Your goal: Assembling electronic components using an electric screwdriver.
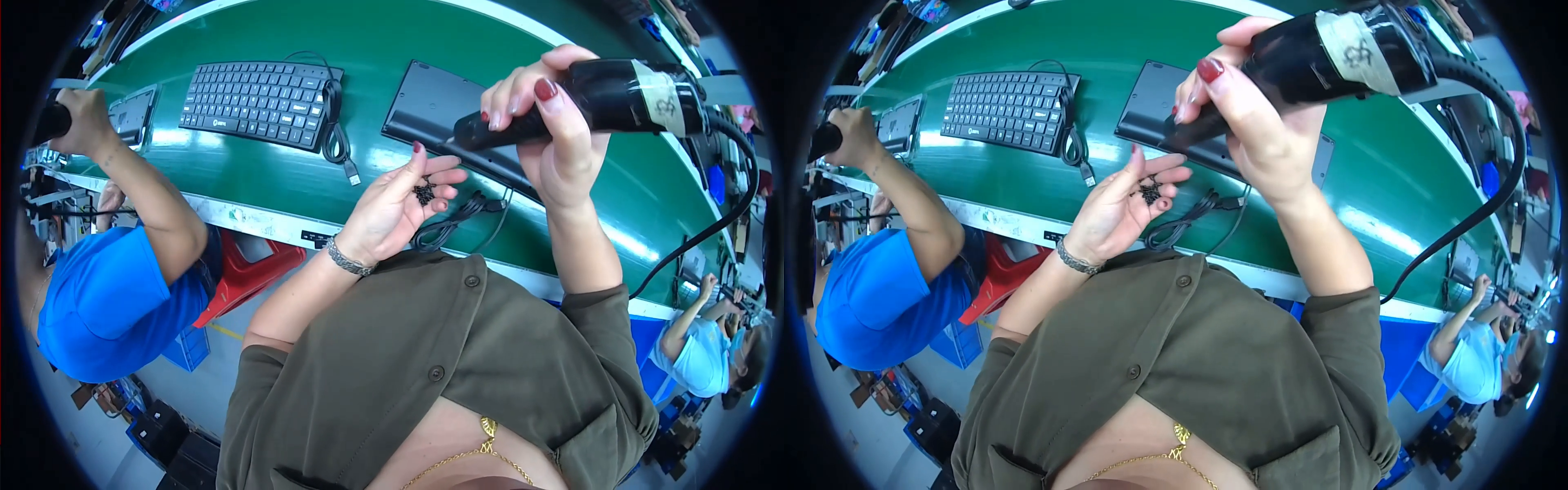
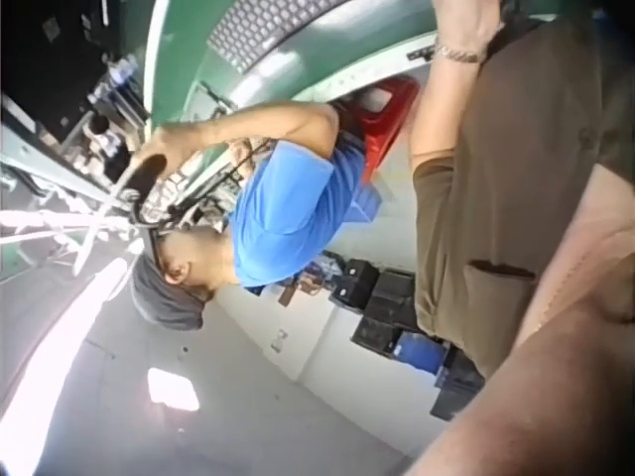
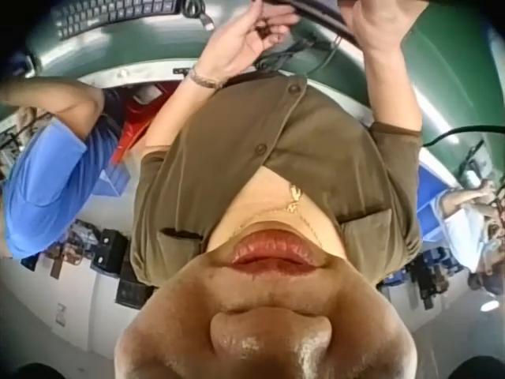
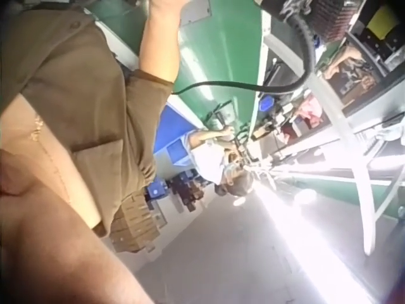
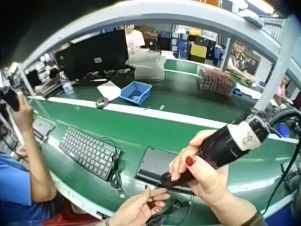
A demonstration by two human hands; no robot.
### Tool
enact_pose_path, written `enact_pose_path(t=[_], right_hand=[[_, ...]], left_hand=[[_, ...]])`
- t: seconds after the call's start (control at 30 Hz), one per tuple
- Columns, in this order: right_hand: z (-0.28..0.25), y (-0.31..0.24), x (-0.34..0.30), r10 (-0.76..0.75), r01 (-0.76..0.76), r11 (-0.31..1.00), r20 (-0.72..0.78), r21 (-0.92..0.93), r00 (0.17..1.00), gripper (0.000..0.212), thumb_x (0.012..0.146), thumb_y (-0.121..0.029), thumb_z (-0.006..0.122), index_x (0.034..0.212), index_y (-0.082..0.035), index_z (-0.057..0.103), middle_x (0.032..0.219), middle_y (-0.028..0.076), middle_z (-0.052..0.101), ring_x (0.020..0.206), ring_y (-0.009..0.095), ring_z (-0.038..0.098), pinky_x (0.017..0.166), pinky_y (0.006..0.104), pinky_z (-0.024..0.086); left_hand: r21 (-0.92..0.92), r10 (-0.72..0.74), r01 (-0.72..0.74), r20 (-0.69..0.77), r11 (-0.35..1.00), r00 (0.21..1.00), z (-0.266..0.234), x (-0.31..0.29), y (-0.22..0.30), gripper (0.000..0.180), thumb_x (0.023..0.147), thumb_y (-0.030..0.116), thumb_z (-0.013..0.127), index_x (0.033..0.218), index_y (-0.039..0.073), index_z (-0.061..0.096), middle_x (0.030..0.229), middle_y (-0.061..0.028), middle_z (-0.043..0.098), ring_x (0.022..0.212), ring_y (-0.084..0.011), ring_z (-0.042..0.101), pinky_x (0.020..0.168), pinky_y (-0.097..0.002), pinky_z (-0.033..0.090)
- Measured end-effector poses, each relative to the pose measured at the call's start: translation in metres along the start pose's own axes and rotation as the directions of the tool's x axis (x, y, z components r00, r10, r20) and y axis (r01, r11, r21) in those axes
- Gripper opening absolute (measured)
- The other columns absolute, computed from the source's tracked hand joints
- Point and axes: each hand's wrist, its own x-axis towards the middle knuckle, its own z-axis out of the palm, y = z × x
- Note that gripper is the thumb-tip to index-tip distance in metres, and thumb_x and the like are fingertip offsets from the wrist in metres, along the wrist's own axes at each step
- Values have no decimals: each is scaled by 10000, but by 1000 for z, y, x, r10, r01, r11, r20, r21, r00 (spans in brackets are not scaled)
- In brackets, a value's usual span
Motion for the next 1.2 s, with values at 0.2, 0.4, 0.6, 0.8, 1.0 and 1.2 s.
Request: enact_pose_path(t=[0.2,0.4,0.6,0.8,1.0,1.2], right_hand=[[3,39,0,10,-14,995,-44,-95,999,295,895,-56,483,1190,-42,478,739,111,557,614,232,566,623,366,472],[-38,57,-8,-51,33,975,-75,-221,996,300,905,-70,469,1204,-46,489,753,107,557,616,229,554,633,363,459],[-100,66,6,-136,119,986,-147,-118,980,316,898,-25,487,1213,-28,475,756,117,581,605,235,585,603,369,500],[-178,45,11,-148,105,978,-243,-183,959,312,919,-141,444,1217,-70,507,773,86,573,625,213,558,627,372,439],[-253,36,-2,-139,72,975,-325,-208,935,324,928,-207,423,1215,-97,527,787,70,574,644,198,544,648,359,407],[-308,7,-21,-212,137,963,-341,-232,916,333,931,-226,419,1216,-99,534,788,66,576,653,193,544,656,356,405]], left_hand=[[106,53,-46,-57,993,997,-47,0,23,279,990,159,525,1182,-42,558,1092,-186,651,882,-167,627,748,-256,516],[124,77,-61,-129,990,989,-74,35,46,283,983,144,540,1186,-51,569,1054,-169,663,842,-158,632,738,-254,526],[190,70,-48,-113,981,991,-84,95,59,240,974,130,559,1131,-46,605,995,-145,675,780,-140,624,698,-240,526],[224,-12,40,-125,974,992,-79,154,83,211,967,122,575,1092,-39,628,938,-122,676,720,-113,592,627,-218,494],[211,-78,104,-130,972,988,-74,205,63,215,965,120,578,1108,-33,626,916,-107,669,680,-97,561,591,-206,458],[311,-73,135,-203,941,977,-32,239,35,202,962,111,580,1110,-19,628,903,-97,664,656,-94,547,585,-200,449]])
